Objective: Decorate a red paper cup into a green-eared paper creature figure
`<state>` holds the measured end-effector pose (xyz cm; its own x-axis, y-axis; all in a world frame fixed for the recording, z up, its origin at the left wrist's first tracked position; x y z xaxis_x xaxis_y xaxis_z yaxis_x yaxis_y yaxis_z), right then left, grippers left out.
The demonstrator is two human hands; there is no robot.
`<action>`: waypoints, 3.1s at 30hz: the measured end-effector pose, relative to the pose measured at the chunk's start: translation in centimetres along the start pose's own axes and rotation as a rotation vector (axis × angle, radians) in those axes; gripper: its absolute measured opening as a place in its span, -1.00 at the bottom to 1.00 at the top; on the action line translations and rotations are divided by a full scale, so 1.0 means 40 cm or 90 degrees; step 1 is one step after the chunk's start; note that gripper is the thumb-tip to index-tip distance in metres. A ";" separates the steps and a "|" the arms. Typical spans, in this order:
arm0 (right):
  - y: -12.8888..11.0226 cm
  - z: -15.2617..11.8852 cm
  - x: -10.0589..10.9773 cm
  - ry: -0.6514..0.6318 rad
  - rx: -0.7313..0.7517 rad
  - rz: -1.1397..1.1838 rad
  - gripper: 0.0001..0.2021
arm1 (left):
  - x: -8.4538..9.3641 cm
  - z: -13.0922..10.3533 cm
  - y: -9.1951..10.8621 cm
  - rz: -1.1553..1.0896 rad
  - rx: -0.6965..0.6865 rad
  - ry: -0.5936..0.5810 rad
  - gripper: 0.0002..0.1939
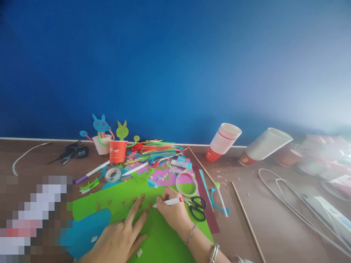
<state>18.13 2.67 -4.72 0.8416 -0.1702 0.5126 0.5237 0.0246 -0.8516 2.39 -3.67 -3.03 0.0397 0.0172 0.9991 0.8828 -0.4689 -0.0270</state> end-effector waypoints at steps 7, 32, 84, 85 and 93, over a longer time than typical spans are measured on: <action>-0.001 -0.003 0.000 -0.039 -0.024 -0.010 -0.75 | 0.004 0.000 0.001 -0.003 -0.001 -0.010 -0.51; -0.001 0.000 0.000 -0.050 -0.040 0.015 -0.75 | 0.006 -0.007 -0.006 0.001 0.001 0.021 -0.52; -0.016 -0.003 -0.004 -0.096 -0.022 0.013 -0.77 | 0.016 -0.004 0.003 0.013 -0.008 -0.024 -0.51; -0.016 -0.003 -0.004 -0.098 -0.023 0.009 -0.77 | 0.016 -0.004 0.004 0.013 -0.008 -0.023 -0.51; -0.017 -0.004 -0.009 -0.089 -0.047 0.006 -0.77 | 0.009 -0.005 0.002 0.010 -0.007 -0.020 -0.52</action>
<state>17.45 2.57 -4.33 0.8596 -0.0312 0.5100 0.5084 -0.0472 -0.8598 2.40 -3.87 -2.66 0.0688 0.0372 0.9969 0.8769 -0.4787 -0.0427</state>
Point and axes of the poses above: each hand's wrist, its own z-axis towards the middle knuckle, its own x-axis out of the back of the hand, y = z × x, the point moved 3 cm from there along z, towards the middle knuckle, and after that the axes turned 11 degrees about y, right-handed, at the moved point
